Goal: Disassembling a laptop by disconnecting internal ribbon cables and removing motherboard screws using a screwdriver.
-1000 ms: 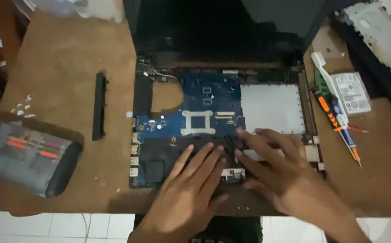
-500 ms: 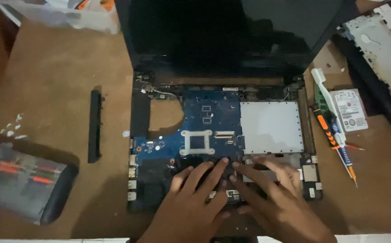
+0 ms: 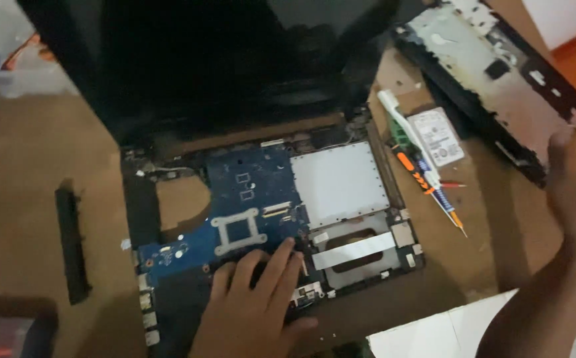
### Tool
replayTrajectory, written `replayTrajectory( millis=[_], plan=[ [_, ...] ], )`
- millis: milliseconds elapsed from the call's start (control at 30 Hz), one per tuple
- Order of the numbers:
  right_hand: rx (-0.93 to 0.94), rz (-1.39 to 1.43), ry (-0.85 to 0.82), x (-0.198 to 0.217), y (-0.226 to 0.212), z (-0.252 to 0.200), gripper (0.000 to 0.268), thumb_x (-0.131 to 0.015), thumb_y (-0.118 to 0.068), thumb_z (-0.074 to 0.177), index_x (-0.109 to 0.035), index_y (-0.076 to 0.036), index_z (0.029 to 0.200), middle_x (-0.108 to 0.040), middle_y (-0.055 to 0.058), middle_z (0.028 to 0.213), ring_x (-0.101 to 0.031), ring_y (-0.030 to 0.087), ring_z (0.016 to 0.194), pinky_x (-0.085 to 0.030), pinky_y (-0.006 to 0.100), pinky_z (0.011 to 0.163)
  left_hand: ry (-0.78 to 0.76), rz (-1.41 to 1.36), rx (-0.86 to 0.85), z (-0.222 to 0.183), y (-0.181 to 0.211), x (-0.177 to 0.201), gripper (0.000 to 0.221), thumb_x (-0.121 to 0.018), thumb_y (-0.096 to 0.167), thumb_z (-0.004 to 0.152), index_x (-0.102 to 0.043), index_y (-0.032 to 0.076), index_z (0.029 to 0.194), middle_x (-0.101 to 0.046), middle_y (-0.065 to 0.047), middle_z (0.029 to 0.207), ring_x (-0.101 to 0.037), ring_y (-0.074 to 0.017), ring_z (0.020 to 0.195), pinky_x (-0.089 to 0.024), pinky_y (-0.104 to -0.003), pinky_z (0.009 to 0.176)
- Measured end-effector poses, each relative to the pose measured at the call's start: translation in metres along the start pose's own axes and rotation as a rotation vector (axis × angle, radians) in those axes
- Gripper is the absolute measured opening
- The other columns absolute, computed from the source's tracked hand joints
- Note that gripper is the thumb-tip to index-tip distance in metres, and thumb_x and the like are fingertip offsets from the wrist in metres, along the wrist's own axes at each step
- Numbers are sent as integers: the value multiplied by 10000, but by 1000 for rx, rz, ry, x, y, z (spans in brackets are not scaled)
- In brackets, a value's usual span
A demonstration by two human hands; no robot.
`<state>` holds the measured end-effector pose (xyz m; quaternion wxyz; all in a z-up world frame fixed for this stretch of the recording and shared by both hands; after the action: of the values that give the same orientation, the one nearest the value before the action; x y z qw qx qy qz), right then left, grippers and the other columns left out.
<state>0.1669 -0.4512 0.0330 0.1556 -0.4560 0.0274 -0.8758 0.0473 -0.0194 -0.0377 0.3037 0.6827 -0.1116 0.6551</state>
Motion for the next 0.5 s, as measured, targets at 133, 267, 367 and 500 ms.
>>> replayTrajectory(
  millis=[133, 267, 367, 500],
  plan=[
    [-450, -311, -9, 2, 103, -7, 528, -628, -364, 1270, -567, 106, 1502, -576, 292, 1300, -564, 459, 1152, -440, 546, 851, -8, 54, -22, -5, -12, 16, 904, -702, 757, 857, -479, 150, 1488, -365, -41, 1644, -434, -286, 1340, -470, -569, 897],
    [-495, -358, -168, -10, 119, 6, 771, -523, -481, 1112, -552, 184, 1499, -578, 461, 1358, -578, 585, 1166, -468, 640, 828, -26, 108, -37, -5, -29, 14, 1042, -779, 786, 794, -424, 112, 1506, -313, -98, 1667, -382, -340, 1396, -406, -606, 976],
    [-131, -245, -283, -18, 99, 54, 168, -680, -143, 1063, -697, 24, 1069, -687, 152, 954, -640, 308, 830, -436, 410, 695, -13, 166, 31, -7, -31, 13, 1085, -773, 811, 745, -387, 185, 1543, -336, -42, 1650, -402, -300, 1364, -415, -558, 961],
    [-10, -252, -341, -40, 132, 112, 603, -627, -382, 1141, -662, 161, 1401, -702, 338, 1181, -652, 497, 1062, -472, 546, 785, 59, 127, 30, -7, -24, 20, 936, -682, 780, 841, -453, 145, 1489, -355, -75, 1641, -399, -324, 1379, -396, -541, 1001]
  ],
)
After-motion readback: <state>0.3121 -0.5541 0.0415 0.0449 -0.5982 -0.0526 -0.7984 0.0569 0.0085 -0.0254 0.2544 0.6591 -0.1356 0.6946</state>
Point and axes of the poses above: each hand's wrist, its own z-axis towards the middle knuckle, its own x-axis out of the back of the hand, y = z × x, the point moved 5 cm from there along z, towards the middle knuckle
